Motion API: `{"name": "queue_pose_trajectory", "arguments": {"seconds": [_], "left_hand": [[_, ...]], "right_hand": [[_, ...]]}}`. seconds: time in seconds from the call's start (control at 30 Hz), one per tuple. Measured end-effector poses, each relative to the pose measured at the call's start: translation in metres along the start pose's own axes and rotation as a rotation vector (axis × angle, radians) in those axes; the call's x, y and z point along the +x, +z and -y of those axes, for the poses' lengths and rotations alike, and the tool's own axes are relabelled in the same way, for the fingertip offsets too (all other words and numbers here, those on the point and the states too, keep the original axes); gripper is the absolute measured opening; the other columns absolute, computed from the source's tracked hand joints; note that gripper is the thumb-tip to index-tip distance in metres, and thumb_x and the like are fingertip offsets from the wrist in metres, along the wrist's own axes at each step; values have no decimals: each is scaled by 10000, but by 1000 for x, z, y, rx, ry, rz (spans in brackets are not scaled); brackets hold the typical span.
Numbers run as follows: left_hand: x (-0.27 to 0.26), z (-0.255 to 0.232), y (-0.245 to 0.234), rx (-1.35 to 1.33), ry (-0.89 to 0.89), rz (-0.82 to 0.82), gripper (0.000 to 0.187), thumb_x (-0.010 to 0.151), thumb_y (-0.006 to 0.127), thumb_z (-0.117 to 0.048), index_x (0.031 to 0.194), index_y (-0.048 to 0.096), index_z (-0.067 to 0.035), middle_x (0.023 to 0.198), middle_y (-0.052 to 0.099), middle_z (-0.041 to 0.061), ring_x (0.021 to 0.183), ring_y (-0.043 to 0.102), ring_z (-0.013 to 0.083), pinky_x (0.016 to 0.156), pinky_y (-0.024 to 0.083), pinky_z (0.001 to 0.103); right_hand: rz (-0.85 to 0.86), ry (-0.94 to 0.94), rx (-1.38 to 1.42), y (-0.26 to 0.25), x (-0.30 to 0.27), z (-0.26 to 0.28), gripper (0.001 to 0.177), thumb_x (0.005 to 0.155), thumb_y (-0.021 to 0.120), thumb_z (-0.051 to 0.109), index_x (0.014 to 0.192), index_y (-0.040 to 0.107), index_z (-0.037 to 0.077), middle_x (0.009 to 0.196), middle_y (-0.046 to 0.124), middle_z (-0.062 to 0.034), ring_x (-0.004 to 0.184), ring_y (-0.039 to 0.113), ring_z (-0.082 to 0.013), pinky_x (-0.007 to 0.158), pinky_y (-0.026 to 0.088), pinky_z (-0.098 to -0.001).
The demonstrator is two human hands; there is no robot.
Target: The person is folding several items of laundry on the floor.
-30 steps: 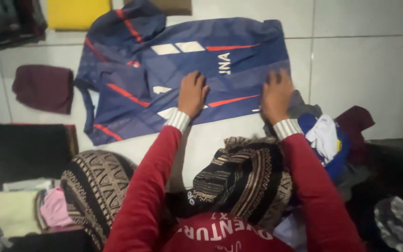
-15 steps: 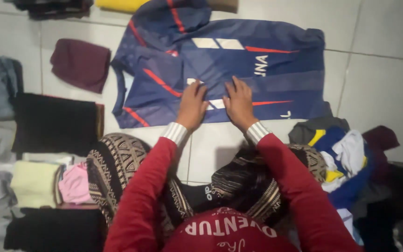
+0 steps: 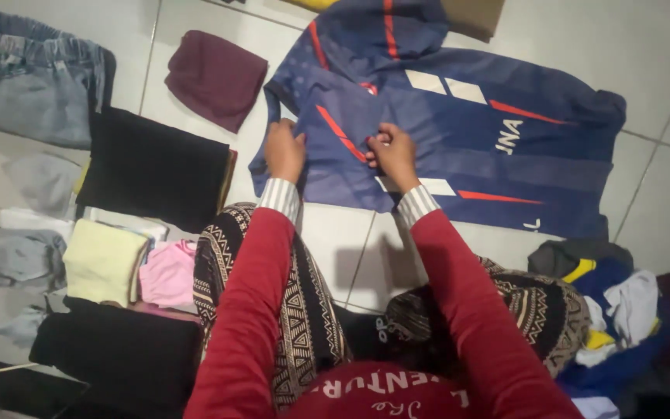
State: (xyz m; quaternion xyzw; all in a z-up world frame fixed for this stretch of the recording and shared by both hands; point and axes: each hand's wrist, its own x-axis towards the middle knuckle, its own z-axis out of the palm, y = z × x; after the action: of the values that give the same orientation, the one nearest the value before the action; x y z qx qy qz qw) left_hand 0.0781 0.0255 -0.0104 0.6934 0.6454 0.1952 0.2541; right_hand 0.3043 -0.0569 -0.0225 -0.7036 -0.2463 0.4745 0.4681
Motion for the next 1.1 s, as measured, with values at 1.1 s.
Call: {"name": "queue_pose_trajectory", "arguments": {"seconds": [1.1], "left_hand": [[10,-6,-4,-244,-21,-110,307,967,612,-86,1245,509,-4,1234,532,250,1134,574,442,970,473,489]], "right_hand": [[-267,-544,-731,-40,-51,41,226,864,766,57,1063,661,40,1064,643,-178,996,640,-375,869,514,-430]]}}
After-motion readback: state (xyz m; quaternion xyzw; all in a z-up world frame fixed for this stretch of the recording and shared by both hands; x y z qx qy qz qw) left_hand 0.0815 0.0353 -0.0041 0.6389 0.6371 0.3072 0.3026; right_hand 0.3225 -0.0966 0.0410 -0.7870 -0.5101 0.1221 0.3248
